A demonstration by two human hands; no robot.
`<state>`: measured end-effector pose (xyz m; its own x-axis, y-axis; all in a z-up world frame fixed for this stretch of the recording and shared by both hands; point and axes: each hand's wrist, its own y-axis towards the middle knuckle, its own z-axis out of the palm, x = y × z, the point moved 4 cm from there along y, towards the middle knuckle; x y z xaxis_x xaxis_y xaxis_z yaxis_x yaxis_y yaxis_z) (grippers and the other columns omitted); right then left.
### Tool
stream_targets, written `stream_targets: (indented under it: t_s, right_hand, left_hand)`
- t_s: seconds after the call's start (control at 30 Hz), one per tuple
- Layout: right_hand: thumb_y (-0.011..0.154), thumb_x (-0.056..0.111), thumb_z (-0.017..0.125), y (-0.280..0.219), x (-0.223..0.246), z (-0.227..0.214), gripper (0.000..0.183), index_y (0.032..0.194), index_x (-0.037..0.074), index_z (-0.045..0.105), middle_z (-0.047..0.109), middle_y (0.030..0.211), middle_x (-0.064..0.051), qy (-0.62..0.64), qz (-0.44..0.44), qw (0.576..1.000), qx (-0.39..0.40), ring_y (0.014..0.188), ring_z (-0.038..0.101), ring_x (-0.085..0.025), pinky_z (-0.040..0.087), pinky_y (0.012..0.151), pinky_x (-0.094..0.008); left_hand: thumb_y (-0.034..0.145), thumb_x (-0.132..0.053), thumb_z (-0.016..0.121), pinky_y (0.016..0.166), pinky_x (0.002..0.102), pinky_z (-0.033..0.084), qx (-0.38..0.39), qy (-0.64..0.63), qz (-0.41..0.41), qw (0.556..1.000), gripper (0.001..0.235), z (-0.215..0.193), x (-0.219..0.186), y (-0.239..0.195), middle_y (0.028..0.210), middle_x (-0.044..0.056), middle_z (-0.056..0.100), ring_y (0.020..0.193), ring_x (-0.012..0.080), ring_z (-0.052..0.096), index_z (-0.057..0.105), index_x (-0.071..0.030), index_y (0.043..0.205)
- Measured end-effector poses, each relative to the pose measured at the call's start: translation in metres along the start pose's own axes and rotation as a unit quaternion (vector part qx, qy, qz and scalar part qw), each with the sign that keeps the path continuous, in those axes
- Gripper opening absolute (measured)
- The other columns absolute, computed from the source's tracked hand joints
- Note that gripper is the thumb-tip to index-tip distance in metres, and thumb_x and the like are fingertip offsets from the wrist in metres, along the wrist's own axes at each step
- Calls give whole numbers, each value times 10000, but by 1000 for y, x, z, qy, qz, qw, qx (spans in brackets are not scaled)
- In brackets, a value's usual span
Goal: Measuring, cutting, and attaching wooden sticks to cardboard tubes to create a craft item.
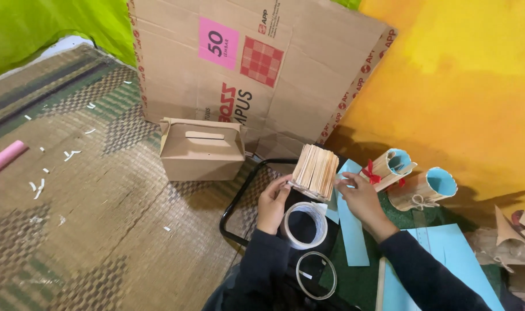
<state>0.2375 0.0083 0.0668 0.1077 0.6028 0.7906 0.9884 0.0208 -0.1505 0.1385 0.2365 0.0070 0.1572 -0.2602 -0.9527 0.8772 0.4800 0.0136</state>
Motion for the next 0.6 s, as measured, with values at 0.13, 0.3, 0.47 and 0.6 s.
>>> stream_targets:
  t_s: [0.13, 0.3, 0.47, 0.6]
  right_hand:
    - [964, 269, 670, -4, -1, 30, 229, 990, 44, 707, 604, 745, -19, 151, 105, 981, 59, 504, 588, -118, 377, 438, -218]
    - [955, 324, 764, 27, -41, 45, 384, 1193, 25, 721, 666, 838, -102, 120, 156, 980, -35, 623, 652, -174, 558, 535, -289]
    - [947, 205, 745, 16, -21, 42, 237, 1089, 28, 676, 600, 882, -77, 251, 126, 959, -43, 721, 616, -194, 512, 602, -286]
    - [907, 161, 775, 2, -1, 32, 207, 1041, 43, 671, 609, 883, -81, 295, 131, 946, -37, 778, 626, -230, 530, 696, -325]
  left_hand:
    - [1019, -240, 658, 1171, 465, 400, 86, 34, -12, 996, 348, 7, -14, -4, 1409, 85, 611, 1392, 324, 521, 696, -198, 1363]
    - [1028, -308, 650, 1242, 549, 196, 157, 36, 63, 985, 476, 9, -15, -5, 1554, 68, 521, 1505, 334, 337, 587, -180, 1482]
    - [1044, -465, 579, 1154, 720, -152, 180, 91, 18, 979, 571, 11, 0, 0, 1645, 0, 394, 1556, 366, 159, 481, -239, 1559]
    - [1026, -458, 589, 1153, 763, -80, 165, 114, 47, 979, 547, 9, -14, -2, 1649, -5, 394, 1545, 394, 191, 506, -280, 1537]
